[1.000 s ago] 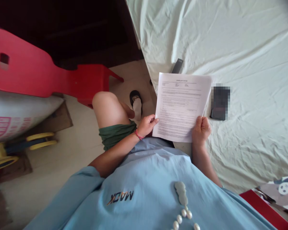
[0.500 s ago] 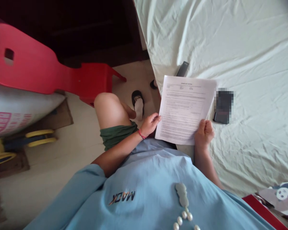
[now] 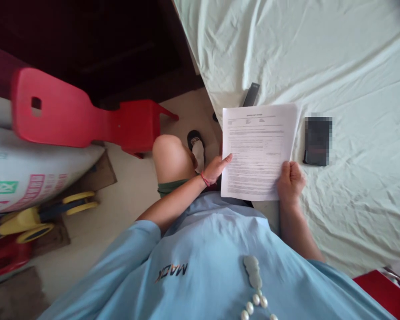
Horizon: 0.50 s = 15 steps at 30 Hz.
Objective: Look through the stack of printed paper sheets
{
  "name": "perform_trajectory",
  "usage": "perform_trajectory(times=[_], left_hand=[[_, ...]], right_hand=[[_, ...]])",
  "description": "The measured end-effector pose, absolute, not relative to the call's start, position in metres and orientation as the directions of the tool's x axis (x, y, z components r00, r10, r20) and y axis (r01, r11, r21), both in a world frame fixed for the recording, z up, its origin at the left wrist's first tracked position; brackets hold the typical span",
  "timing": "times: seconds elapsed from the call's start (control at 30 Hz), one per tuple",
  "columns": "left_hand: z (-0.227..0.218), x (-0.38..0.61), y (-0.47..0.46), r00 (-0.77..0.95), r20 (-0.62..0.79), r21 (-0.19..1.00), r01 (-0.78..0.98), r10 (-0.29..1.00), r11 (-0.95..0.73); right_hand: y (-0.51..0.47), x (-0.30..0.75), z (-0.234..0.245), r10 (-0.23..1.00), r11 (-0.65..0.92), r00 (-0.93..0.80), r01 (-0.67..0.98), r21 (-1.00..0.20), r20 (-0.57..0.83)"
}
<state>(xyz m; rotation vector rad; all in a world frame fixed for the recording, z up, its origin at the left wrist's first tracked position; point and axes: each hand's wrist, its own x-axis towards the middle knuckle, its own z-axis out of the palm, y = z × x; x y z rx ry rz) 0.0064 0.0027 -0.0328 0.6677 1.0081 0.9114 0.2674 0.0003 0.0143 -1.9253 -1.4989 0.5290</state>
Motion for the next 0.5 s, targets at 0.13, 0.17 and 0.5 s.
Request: perform_trajectory(times=[0.13, 0.17, 0.5], left_hand=[[-0.035, 0.006, 0.005, 0.246, -0.440, 0.780, -0.372, 0.864, 0.503], [-0.035, 0.006, 0.006, 0.263, -0.440, 0.764, -0.392, 0.859, 0.512], [-0.033, -0.024, 0.033, 0.436, -0.506, 0.733, -0.237, 0.744, 0.638]], right_hand=[[0.001, 0.267, 0.013, 0.965, -0.136, 0.254, 0.699, -0.702, 0.066], [0.001, 0.267, 0.014, 0.965, -0.133, 0.253, 0.700, -0.702, 0.070], [0.002, 0.260, 0.023, 0.971, -0.154, 0.237, 0.700, -0.697, 0.023]])
